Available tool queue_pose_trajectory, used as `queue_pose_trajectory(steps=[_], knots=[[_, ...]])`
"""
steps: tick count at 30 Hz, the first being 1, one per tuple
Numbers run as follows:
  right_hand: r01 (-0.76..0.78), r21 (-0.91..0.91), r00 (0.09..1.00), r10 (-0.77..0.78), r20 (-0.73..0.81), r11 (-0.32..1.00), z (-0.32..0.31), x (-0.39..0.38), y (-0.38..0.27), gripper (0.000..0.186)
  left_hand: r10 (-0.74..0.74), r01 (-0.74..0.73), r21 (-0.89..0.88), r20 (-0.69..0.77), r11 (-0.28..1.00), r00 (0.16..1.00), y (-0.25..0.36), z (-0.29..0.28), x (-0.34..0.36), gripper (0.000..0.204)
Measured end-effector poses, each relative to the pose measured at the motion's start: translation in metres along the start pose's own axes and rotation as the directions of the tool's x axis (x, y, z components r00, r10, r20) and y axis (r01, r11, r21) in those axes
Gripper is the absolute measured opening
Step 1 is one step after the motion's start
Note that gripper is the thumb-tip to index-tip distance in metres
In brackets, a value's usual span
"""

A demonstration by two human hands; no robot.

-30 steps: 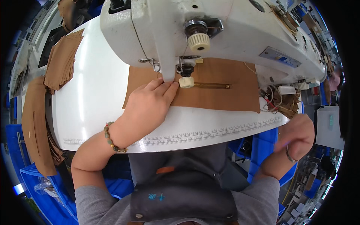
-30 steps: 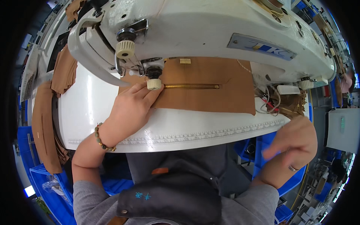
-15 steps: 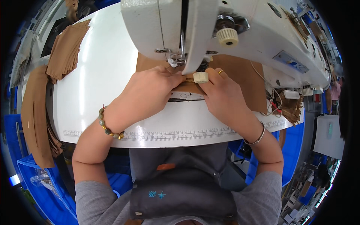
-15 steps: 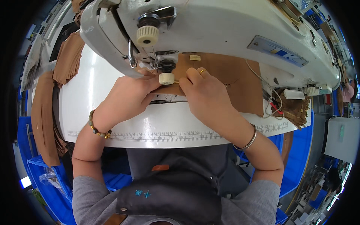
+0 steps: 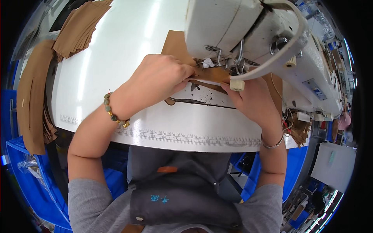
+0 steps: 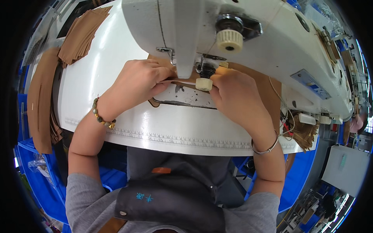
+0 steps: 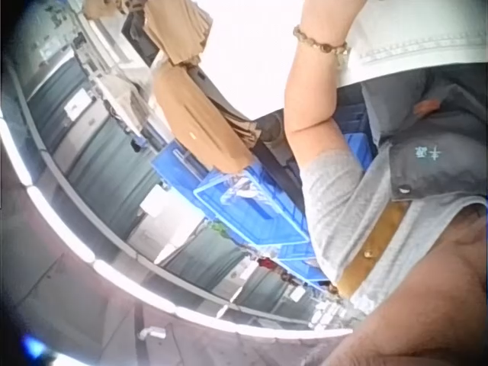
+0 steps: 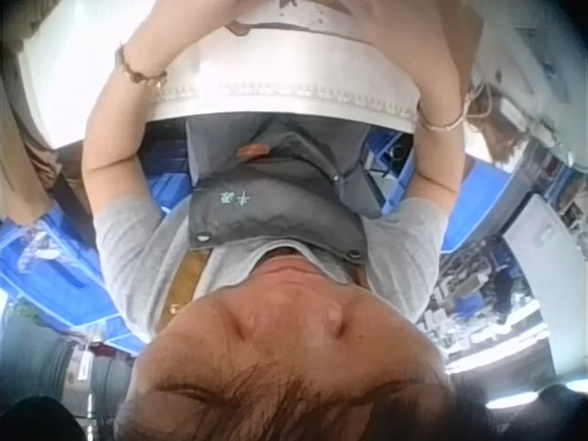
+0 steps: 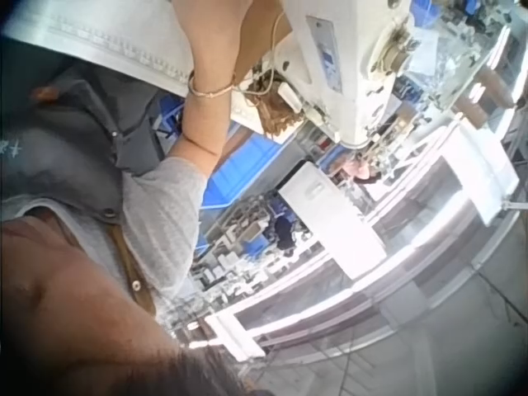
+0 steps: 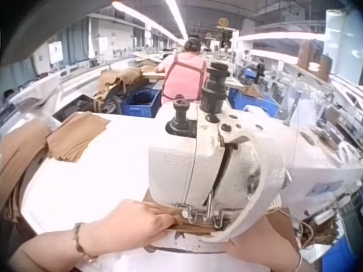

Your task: Sewing a zipper and leather panels together using an industrial sewing machine in a leather goods workshop.

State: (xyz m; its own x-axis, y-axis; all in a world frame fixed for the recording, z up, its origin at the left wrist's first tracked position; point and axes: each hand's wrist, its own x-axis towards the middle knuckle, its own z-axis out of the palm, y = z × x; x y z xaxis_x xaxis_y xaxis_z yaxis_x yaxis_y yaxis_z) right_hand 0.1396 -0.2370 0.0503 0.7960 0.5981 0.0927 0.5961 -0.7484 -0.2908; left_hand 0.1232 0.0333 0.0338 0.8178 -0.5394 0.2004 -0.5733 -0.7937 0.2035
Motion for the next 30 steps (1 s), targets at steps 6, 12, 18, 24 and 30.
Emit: queue_pose_trajectory(steps=[6, 12, 18, 24, 30], knots=[[0.086, -0.126, 0.989, -0.100, -0.106, 0.988, 0.012, -0.006, -0.008, 0.020, -0.002, 0.002, -0.030, -0.007, 1.000, 1.000, -0.001, 0.001, -0.002, 0.018], [0.464, -0.335, 0.752, -0.564, -0.340, 0.820, 0.032, -0.027, -0.048, 0.020, -0.016, 0.012, -0.113, -0.034, 0.993, 0.999, -0.003, 0.001, -0.004, 0.024], [0.339, -0.402, 0.900, -0.418, -0.126, 0.851, 0.054, -0.016, -0.040, 0.033, -0.023, 0.019, -0.088, -0.050, 0.996, 0.999, -0.003, 0.005, -0.005, 0.023], [0.269, -0.433, 0.890, -0.394, -0.231, 0.861, 0.055, -0.010, -0.036, 0.040, -0.030, 0.028, -0.061, -0.035, 0.998, 0.999, -0.004, 0.006, -0.004, 0.017], [0.273, -0.426, 0.880, -0.403, -0.253, 0.862, 0.052, -0.007, -0.037, 0.040, -0.031, 0.028, -0.067, -0.054, 0.997, 0.998, -0.002, 0.006, -0.003, 0.015]])
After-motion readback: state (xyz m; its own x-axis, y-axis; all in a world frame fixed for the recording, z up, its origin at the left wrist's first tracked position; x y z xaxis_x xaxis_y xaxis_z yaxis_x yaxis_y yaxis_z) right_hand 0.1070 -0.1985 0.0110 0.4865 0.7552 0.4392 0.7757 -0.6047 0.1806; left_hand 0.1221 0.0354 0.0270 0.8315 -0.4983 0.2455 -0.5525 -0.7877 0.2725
